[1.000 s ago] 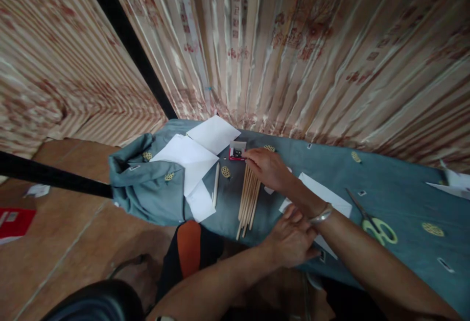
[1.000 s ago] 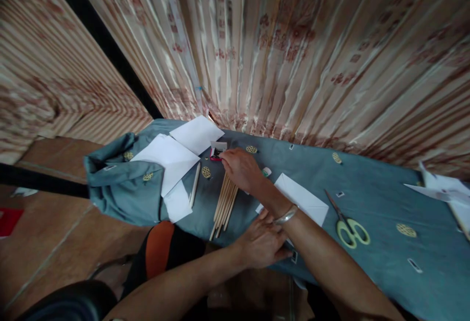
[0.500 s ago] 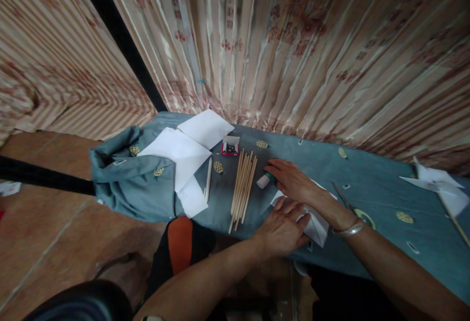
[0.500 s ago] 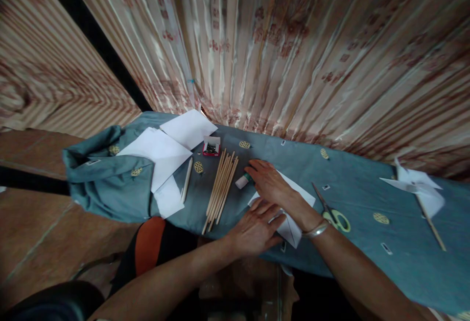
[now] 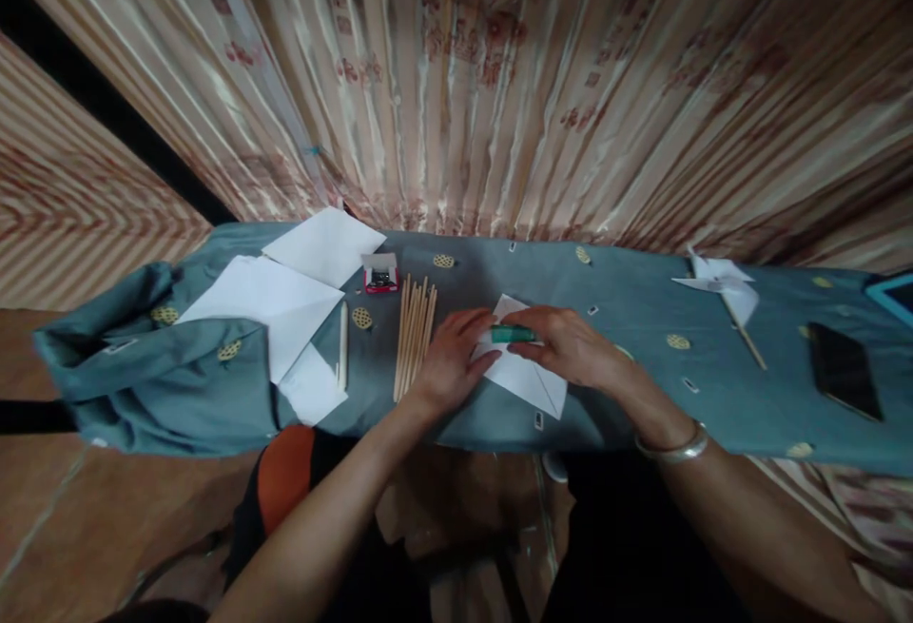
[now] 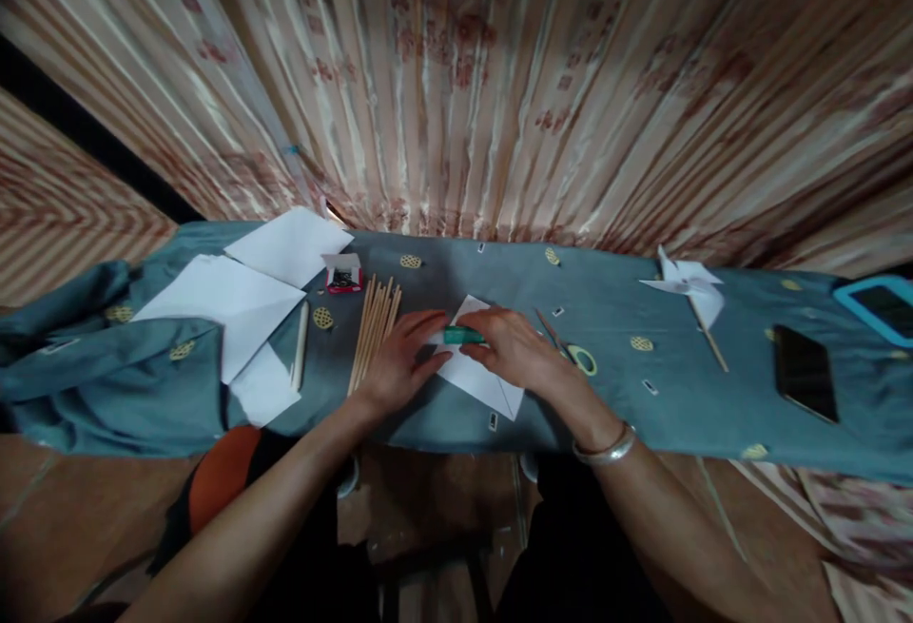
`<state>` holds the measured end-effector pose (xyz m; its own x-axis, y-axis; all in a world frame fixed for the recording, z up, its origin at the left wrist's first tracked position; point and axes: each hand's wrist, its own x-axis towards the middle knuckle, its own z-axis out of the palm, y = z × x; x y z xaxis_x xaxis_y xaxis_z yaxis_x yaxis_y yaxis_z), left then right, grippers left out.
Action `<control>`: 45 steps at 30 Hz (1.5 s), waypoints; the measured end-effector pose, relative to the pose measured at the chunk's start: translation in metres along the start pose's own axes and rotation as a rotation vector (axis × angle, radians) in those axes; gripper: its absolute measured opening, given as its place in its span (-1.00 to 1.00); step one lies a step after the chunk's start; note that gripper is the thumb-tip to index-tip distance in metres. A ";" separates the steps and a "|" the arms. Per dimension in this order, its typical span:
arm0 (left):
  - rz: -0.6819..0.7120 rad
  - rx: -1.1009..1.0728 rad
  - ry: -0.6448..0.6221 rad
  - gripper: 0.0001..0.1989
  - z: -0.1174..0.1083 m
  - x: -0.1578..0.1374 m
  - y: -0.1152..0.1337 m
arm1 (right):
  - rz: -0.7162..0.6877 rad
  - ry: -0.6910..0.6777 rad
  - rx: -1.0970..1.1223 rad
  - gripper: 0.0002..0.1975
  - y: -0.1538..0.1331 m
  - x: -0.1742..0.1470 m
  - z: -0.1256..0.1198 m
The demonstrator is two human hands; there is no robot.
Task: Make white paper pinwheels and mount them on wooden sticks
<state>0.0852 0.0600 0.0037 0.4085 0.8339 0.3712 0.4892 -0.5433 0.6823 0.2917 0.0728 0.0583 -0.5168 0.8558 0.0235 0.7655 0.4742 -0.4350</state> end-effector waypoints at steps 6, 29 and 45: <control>-0.256 -0.349 -0.036 -0.70 0.019 0.002 -0.003 | 0.263 0.097 0.858 -0.66 0.013 -0.013 0.012; -0.629 -0.795 -0.027 -0.60 0.034 0.002 0.000 | 0.617 0.394 1.585 -0.63 0.010 -0.015 0.049; -0.047 0.304 -0.031 -0.57 0.016 0.002 -0.031 | 0.700 0.571 1.134 -0.61 0.041 -0.038 0.046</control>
<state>0.0828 0.0769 -0.0272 0.4010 0.8579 0.3213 0.7141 -0.5125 0.4769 0.3252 0.0501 -0.0020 0.2566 0.9315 -0.2578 -0.0570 -0.2517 -0.9661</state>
